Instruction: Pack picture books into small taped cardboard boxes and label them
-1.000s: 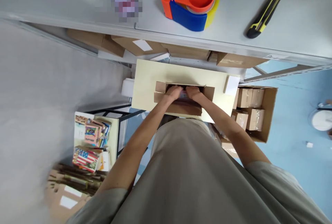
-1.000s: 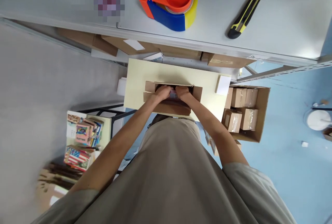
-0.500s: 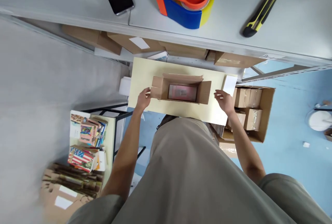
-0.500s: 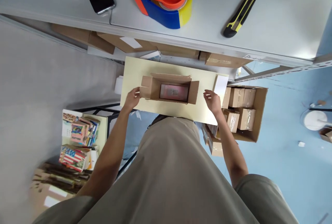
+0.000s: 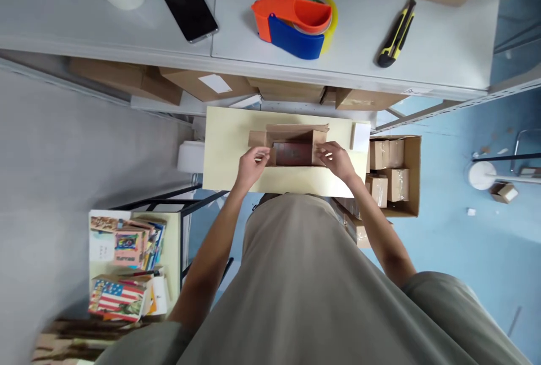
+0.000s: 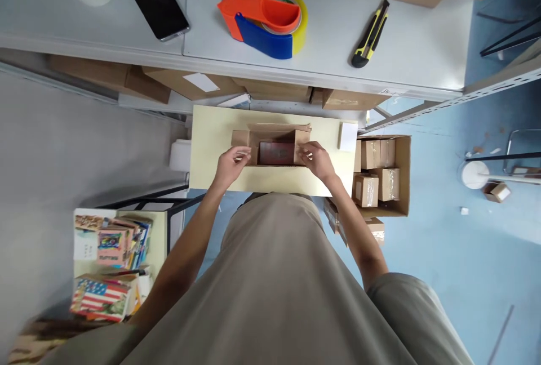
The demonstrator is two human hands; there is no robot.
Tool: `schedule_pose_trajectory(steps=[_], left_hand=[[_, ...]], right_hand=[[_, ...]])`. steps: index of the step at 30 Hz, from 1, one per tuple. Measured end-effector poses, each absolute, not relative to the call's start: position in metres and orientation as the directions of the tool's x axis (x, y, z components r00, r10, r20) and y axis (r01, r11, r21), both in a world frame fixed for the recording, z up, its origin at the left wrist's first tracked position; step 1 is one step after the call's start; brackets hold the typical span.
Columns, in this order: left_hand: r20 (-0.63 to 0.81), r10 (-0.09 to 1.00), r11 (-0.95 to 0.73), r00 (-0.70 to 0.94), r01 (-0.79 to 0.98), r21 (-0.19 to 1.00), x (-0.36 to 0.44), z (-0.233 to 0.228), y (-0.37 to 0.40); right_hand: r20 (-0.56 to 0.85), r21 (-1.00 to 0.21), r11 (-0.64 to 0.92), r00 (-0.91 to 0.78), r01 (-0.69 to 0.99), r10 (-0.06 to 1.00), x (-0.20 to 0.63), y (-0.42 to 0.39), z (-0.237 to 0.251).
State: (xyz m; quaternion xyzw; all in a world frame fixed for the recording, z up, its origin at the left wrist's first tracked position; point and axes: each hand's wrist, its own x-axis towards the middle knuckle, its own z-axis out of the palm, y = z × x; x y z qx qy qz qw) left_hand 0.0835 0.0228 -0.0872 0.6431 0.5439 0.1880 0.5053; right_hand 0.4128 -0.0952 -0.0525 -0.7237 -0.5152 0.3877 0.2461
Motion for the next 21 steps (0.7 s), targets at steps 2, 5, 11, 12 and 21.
schedule_pose_trajectory(steps=[2, 5, 11, 12, 21], left_hand=[[-0.304, 0.938, 0.178, 0.164, 0.523, 0.834, 0.081, -0.099, 0.031], [-0.426, 0.904, 0.373, 0.029, 0.432, 0.822, 0.075, -0.116, 0.046], [-0.386, 0.899, 0.314, 0.206, 0.31, 0.897, 0.086, -0.108, 0.045], [-0.354, 0.903, 0.265, 0.245, 0.331, 0.906, 0.091, -0.103, 0.041], [-0.246, 0.789, -0.184, 0.563, 0.599, 0.779, 0.116, -0.09, 0.042]], right_hand=[[-0.322, -0.707, -0.36, 0.176, 0.608, 0.93, 0.41, -0.093, -0.052], [-0.351, -0.647, -0.397, 0.208, 0.651, 0.913, 0.41, -0.091, -0.052], [-0.382, -0.531, -0.418, 0.232, 0.737, 0.894, 0.411, -0.094, -0.052], [-0.388, -0.519, -0.414, 0.225, 0.748, 0.894, 0.411, -0.094, -0.051], [-0.449, -0.44, -0.39, 0.178, 0.809, 0.876, 0.412, -0.082, -0.047]])
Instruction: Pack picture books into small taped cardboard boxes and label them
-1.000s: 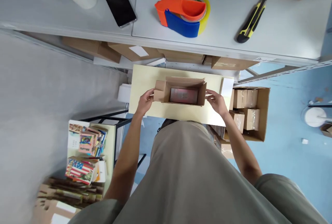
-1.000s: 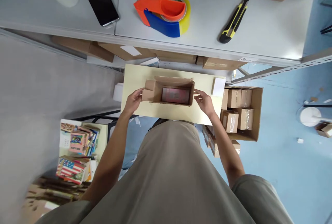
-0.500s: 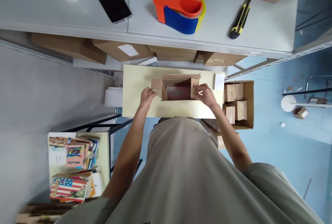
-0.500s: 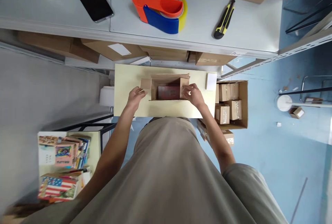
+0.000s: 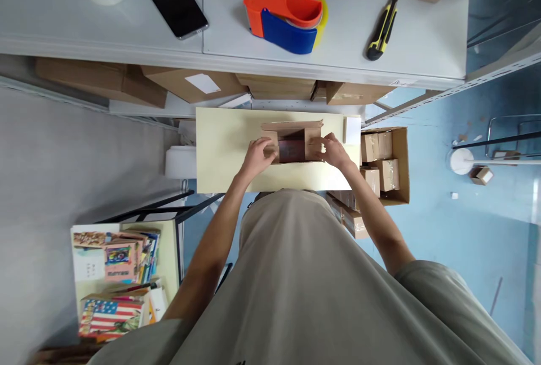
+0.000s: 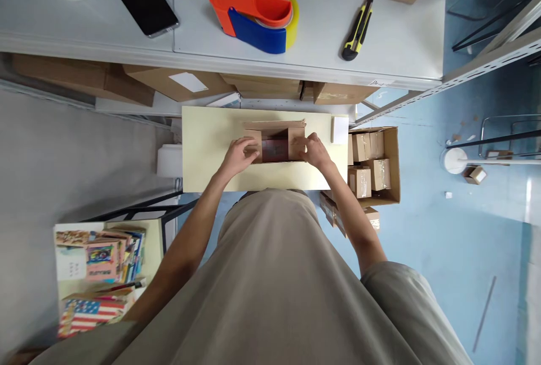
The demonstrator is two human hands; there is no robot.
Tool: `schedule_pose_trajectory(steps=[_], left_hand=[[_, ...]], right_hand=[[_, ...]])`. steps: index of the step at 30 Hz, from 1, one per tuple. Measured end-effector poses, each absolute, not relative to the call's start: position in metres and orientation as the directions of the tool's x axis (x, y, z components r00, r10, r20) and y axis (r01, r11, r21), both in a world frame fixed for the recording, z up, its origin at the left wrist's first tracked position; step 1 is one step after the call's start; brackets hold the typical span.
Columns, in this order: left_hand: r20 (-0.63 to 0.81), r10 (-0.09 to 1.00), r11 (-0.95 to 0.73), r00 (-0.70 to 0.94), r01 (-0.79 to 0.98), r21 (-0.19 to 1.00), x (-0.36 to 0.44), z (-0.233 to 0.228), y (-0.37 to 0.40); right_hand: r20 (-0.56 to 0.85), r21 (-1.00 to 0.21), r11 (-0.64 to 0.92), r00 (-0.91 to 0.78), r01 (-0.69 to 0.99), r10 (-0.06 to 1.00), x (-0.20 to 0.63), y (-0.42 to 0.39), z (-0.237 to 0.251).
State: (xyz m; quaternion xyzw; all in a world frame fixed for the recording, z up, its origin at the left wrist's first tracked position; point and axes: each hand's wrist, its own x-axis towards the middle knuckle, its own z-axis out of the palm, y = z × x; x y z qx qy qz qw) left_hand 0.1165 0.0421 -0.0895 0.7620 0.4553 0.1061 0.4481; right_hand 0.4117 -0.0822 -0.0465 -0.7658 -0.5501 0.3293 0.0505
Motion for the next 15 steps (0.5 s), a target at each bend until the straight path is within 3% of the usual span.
schedule_pose_trajectory(steps=[6, 11, 15], left_hand=[[-0.298, 0.826, -0.085, 0.479, 0.628, 0.773, 0.112, -0.094, 0.05], [-0.395, 0.759, 0.007, 0.517, 0.6, 0.8, 0.104, -0.089, 0.052], [-0.376, 0.74, 0.064, 0.557, 0.498, 0.865, 0.097, -0.065, 0.066]], right_hand=[[-0.459, -0.363, -0.37, 0.181, 0.855, 0.87, 0.415, -0.071, -0.046], [-0.498, -0.323, -0.387, 0.192, 0.864, 0.846, 0.411, -0.065, -0.026], [-0.424, -0.4, -0.327, 0.144, 0.856, 0.894, 0.389, -0.039, 0.009]])
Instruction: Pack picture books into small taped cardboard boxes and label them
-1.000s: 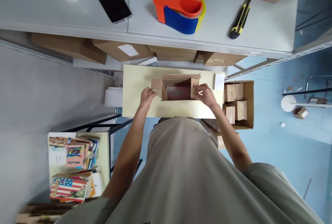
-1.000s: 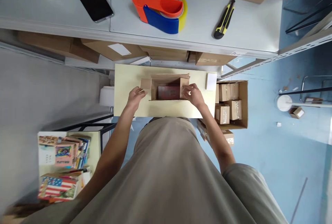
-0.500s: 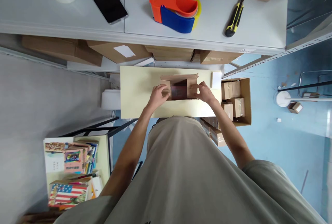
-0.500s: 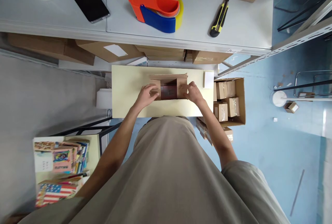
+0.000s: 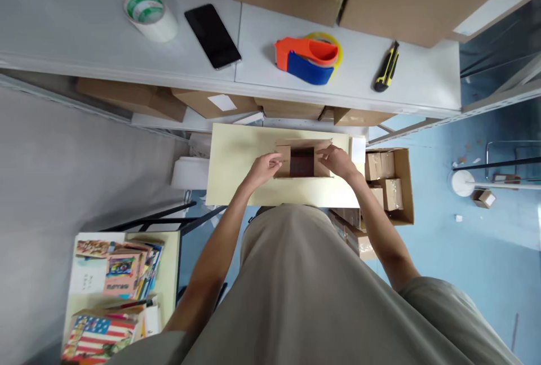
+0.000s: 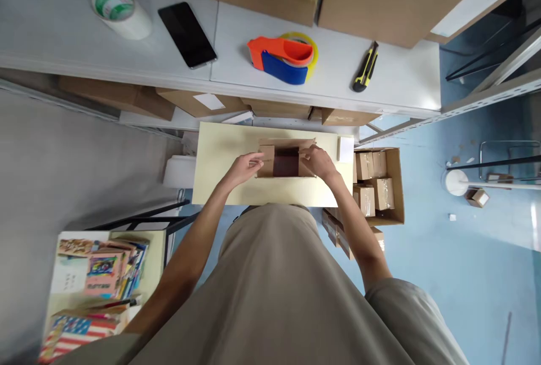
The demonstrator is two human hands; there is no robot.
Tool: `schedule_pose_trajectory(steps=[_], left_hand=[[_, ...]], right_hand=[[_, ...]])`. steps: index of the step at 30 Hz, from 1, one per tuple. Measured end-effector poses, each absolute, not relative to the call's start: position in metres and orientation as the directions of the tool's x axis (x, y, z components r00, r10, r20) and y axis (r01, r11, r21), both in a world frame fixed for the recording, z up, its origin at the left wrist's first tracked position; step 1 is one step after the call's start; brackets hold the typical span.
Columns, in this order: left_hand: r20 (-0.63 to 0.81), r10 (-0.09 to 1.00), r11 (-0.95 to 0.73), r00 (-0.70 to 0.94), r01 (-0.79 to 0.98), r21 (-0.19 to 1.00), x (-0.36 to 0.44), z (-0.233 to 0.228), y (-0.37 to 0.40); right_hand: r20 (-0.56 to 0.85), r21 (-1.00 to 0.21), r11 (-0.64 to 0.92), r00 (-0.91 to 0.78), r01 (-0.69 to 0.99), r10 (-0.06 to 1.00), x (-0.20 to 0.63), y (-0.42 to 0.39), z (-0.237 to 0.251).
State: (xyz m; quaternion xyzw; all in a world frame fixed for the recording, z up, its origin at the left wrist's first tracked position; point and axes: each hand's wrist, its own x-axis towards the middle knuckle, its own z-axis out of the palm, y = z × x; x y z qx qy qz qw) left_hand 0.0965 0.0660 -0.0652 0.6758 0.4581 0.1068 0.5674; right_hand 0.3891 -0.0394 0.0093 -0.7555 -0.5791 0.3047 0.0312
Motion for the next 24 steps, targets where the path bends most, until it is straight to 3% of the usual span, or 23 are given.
schedule_pose_trajectory(steps=[5, 10, 15, 18, 21, 24], left_hand=[[-0.094, 0.831, -0.116, 0.548, 0.337, 0.934, 0.073, -0.006, 0.123], [0.212, 0.909, -0.319, 0.358, 0.273, 0.908, 0.053, 0.042, 0.228], [0.361, 0.876, -0.446, 0.319, 0.255, 0.858, 0.054, 0.046, 0.332], [0.373, 0.862, -0.476, 0.344, 0.295, 0.828, 0.063, 0.033, 0.373], [0.364, 0.858, -0.479, 0.363, 0.305, 0.823, 0.071, 0.022, 0.395], [0.375, 0.86, -0.484, 0.346, 0.321, 0.814, 0.073, 0.023, 0.397]], right_hand=[[-0.088, -0.627, -0.049, -0.008, 0.778, 0.996, 0.339, 0.026, 0.075], [0.156, -0.571, 0.162, -0.087, 0.805, 0.984, 0.283, 0.132, 0.123], [0.127, -0.516, 0.12, -0.063, 0.848, 0.99, 0.249, 0.26, 0.109], [0.091, -0.583, 0.076, -0.028, 0.809, 0.995, 0.243, 0.32, 0.078], [0.07, -0.633, 0.034, 0.014, 0.773, 0.997, 0.241, 0.356, 0.053], [0.017, -0.607, -0.018, 0.035, 0.795, 0.999, 0.239, 0.366, 0.047]])
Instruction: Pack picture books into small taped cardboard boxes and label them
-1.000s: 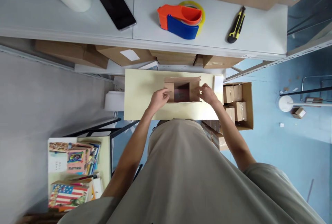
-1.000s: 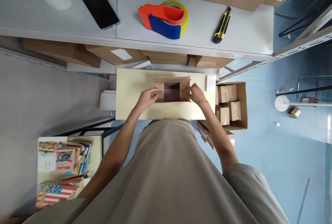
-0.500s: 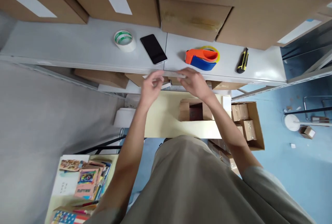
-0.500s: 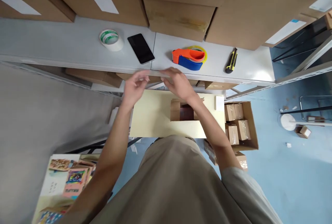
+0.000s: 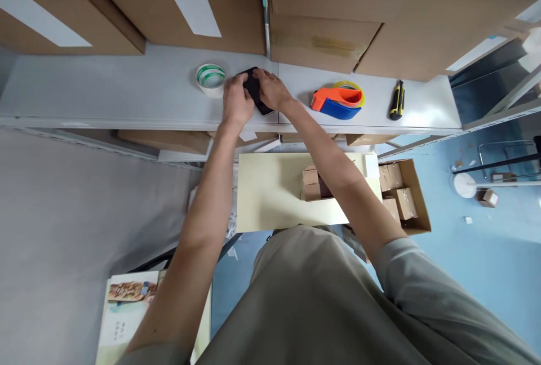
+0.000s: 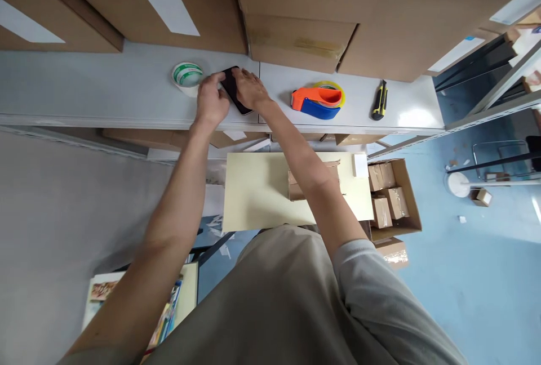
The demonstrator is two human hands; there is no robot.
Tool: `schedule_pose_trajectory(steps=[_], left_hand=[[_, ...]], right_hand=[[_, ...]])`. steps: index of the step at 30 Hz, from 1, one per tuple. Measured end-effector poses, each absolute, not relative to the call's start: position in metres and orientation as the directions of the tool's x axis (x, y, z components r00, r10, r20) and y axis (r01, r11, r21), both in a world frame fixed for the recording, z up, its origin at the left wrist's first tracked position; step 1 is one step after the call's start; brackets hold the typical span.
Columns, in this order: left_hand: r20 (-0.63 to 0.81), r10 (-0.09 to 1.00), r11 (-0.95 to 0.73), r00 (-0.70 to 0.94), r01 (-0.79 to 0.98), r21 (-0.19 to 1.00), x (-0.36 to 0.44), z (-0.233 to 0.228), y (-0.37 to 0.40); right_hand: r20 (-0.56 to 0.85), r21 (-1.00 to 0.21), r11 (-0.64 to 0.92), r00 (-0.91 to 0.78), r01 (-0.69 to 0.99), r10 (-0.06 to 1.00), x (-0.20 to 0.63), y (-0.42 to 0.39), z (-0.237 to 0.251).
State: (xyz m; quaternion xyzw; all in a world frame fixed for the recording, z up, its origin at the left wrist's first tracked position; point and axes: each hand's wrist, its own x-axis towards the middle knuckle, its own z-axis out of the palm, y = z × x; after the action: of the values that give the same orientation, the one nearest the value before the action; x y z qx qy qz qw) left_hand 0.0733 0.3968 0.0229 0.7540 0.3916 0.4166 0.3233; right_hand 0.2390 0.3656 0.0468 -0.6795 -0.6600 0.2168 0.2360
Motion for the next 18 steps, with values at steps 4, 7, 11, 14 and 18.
schedule_pose_trajectory(steps=[4, 7, 11, 14, 18], left_hand=[[0.427, 0.849, -0.522, 0.312, 0.361, 0.773, 0.057, 0.037, 0.354], [0.405, 0.86, -0.495, 0.311, 0.314, 0.81, 0.04, 0.037, 0.283], [0.254, 0.896, -0.365, 0.365, 0.277, 0.889, 0.039, 0.016, 0.169], [0.066, 0.84, -0.288, 0.538, 0.34, 0.895, 0.062, 0.001, 0.106], [0.034, 0.749, -0.312, 0.662, 0.307, 0.899, 0.102, -0.005, 0.066]], right_hand=[[0.098, -0.569, 0.064, -0.01, 0.82, 0.995, 0.246, 0.323, 0.062], [0.294, -0.596, 0.231, -0.059, 0.769, 0.954, 0.258, 0.234, 0.074], [0.269, -0.615, 0.151, 0.026, 0.774, 0.963, 0.274, 0.082, 0.066], [0.131, -0.641, -0.044, 0.167, 0.766, 0.977, 0.289, -0.002, 0.042], [0.047, -0.652, -0.266, 0.388, 0.71, 0.92, 0.315, -0.055, 0.011]])
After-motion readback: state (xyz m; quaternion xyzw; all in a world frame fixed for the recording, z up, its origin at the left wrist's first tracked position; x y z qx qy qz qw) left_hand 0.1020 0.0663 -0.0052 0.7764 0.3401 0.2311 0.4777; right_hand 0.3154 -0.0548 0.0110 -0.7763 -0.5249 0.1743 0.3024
